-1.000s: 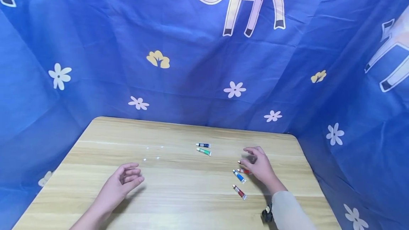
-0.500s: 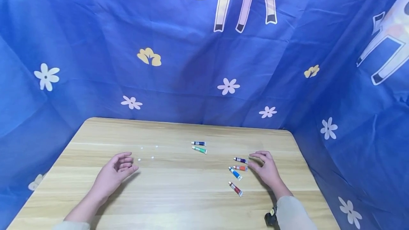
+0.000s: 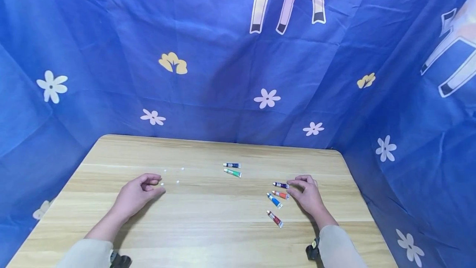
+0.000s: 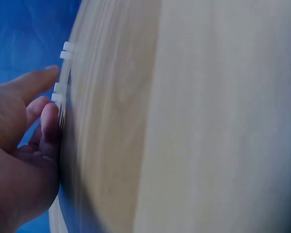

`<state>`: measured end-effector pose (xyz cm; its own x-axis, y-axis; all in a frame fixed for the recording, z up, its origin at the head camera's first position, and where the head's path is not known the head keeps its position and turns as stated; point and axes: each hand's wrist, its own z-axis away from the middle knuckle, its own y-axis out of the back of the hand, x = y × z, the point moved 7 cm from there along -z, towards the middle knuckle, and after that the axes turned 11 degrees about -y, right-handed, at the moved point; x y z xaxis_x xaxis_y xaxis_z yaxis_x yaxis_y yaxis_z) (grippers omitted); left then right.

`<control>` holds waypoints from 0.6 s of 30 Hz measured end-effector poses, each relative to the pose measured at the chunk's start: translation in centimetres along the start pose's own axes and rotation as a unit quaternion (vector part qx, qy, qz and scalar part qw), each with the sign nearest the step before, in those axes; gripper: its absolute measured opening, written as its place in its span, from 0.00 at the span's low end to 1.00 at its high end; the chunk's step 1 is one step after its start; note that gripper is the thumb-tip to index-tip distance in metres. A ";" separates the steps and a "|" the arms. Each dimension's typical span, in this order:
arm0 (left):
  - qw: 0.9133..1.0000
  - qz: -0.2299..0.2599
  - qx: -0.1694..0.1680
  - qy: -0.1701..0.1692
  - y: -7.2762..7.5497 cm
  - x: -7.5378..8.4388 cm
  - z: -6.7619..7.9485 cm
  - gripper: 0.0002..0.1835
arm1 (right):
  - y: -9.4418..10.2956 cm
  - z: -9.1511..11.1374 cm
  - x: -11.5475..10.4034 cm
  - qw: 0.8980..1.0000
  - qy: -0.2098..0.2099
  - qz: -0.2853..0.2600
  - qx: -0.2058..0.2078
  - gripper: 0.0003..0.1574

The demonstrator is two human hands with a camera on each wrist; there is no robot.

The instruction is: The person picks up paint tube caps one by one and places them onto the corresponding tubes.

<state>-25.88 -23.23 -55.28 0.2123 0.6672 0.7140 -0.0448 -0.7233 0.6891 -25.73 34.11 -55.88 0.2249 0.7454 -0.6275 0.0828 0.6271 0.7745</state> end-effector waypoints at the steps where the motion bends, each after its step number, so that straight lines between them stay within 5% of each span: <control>1: 1.000 -0.009 0.004 -0.003 0.0 0.2 -0.1 0.26 | 0.0 -0.1 0.0 1.000 -0.001 0.002 -0.001 0.17; 18: 0.997 -0.077 -0.002 -0.021 -0.4 1.5 -0.7 0.05 | -0.1 -0.7 0.6 0.999 -0.041 -0.010 -0.033 0.13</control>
<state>-26.22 -21.75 -54.41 0.2567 0.7617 0.5949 -0.0125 -0.6129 0.7901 -26.28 34.67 -56.37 0.3035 0.7131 -0.6320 0.0240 0.6573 0.7533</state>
